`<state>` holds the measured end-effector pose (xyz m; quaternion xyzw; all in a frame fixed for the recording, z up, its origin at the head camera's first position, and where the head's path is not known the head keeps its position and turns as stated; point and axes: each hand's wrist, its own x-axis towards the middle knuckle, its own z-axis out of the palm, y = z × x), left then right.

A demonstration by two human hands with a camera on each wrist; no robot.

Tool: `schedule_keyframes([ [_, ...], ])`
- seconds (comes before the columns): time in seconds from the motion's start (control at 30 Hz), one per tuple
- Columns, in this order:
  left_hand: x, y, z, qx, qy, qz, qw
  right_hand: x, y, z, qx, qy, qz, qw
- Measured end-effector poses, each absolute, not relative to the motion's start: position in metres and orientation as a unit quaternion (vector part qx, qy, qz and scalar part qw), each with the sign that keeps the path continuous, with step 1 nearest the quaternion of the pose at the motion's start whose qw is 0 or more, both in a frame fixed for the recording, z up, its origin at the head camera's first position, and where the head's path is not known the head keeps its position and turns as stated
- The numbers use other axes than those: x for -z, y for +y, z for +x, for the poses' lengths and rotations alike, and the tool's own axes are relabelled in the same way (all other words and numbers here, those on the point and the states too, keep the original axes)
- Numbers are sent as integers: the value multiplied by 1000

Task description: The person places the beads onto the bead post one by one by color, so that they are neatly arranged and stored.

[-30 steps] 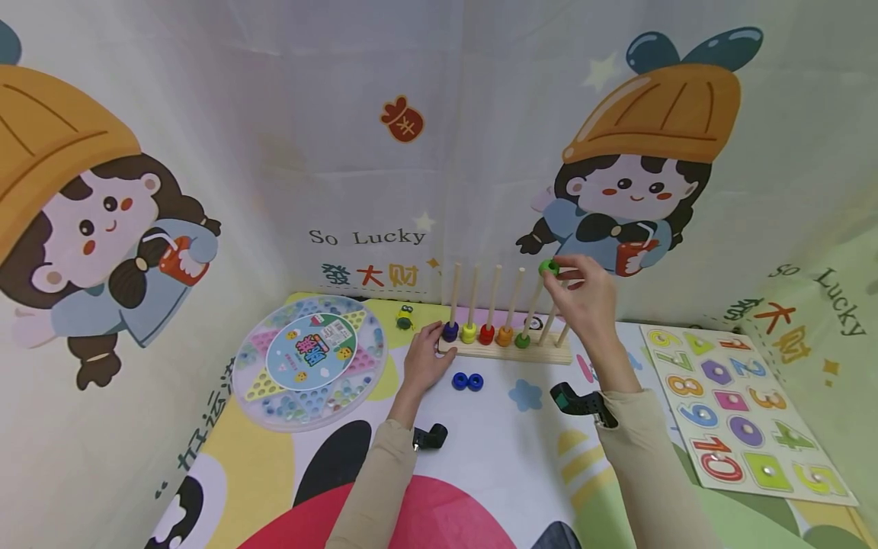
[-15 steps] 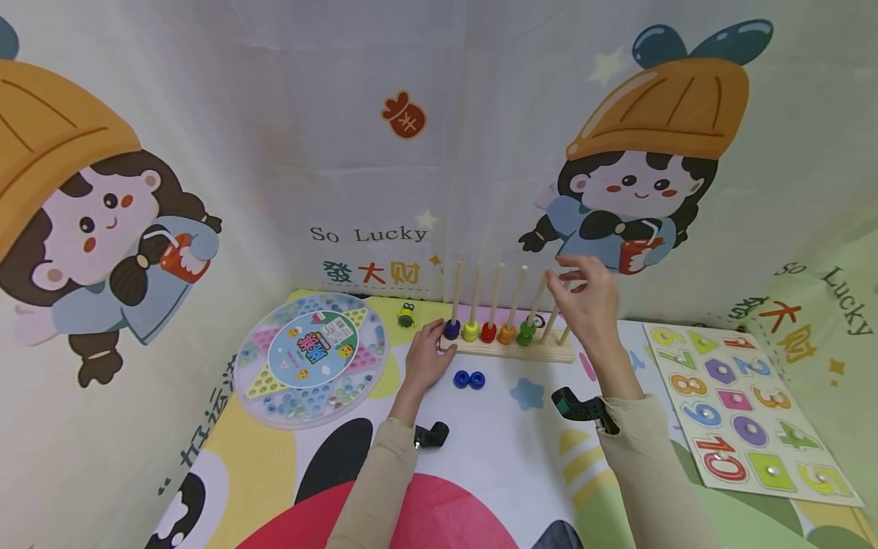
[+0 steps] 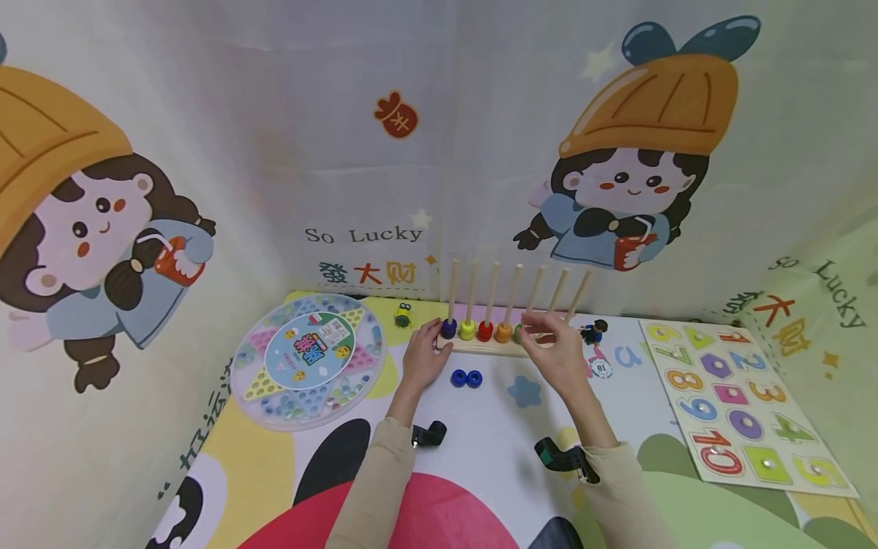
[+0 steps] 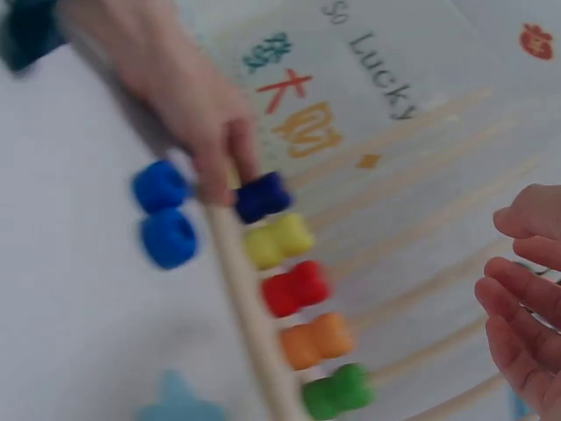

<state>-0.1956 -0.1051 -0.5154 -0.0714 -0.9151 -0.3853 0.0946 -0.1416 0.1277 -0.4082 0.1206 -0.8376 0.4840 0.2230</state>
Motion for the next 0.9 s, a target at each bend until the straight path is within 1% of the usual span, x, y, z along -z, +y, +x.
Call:
schedule_keyframes([
  [0.3, 516, -106, -196, 377, -917, -75, 102, 457, 104, -130, -518, -838, 129, 115],
  [0.43, 516, -106, -195, 379, -917, -76, 103, 476, 94, -128, -505, -848, 141, 78],
  [0.67, 516, -106, -194, 378, -916, -77, 106, 495, 83, -129, -473, -868, 146, 46],
  [0.9, 516, -106, -194, 376, -918, -74, 104, 497, 78, -131, -468, -874, 127, 37],
])
